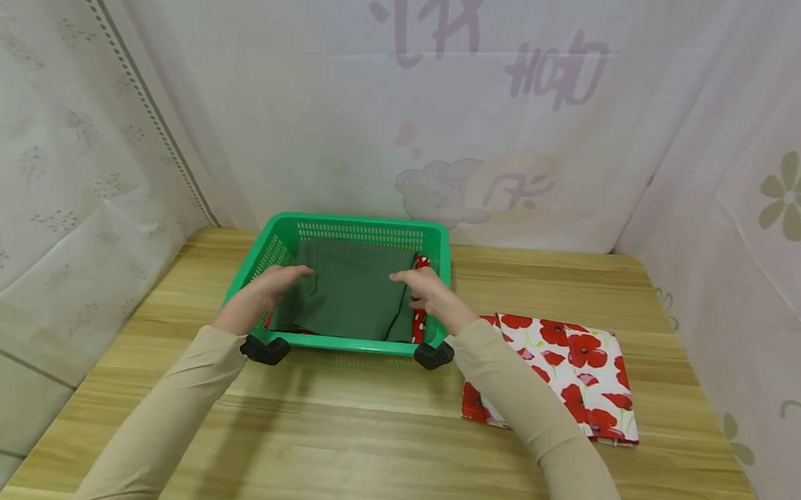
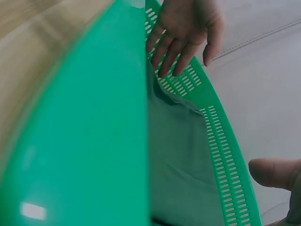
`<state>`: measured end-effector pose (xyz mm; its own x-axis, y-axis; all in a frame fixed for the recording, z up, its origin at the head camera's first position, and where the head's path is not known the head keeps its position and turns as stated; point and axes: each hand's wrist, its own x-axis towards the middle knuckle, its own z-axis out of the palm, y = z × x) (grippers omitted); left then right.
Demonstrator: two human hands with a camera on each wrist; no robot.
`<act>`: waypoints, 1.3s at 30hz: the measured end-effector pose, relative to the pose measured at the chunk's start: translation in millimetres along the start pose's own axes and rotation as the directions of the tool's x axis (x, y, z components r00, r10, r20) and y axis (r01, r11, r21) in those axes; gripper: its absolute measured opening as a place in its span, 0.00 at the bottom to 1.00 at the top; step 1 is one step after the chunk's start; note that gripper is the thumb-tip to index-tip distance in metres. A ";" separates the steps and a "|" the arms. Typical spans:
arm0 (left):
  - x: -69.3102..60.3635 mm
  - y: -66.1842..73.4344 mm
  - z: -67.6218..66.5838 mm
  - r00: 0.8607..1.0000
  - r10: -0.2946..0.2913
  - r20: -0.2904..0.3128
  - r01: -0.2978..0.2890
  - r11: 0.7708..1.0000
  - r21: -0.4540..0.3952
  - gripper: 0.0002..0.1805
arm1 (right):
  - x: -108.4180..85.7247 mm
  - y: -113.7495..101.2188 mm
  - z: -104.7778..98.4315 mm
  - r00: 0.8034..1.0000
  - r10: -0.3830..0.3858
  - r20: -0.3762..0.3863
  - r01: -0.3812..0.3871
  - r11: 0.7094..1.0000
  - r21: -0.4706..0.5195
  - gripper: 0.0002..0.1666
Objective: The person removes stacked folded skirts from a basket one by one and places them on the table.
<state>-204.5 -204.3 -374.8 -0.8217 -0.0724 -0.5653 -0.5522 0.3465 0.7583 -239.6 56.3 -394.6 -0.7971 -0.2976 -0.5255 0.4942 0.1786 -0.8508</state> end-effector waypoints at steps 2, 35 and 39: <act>3.1 -0.1 -2.6 1.000 -0.017 0.008 0.017 1.000 0.015 0.44 | 1.7 -0.5 0.6 1.000 0.017 -0.010 -0.017 1.000 -0.013 0.42; 35.7 -3.2 -28.2 0.978 -0.195 0.068 0.187 0.976 0.115 0.44 | 16.2 -3.7 0.2 0.989 0.134 -0.063 -0.137 0.989 -0.057 0.41; 39.3 -2.2 -27.2 0.979 -0.198 0.038 0.193 0.975 0.114 0.41 | 18.5 -3.8 -0.6 0.987 0.152 -0.058 -0.154 0.987 -0.040 0.41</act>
<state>-239.4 -233.3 -389.9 -0.6900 -0.1042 -0.7163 -0.6805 0.4305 0.5930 -256.4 50.6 -401.1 -0.7313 -0.2124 -0.6481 0.5972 0.2595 -0.7590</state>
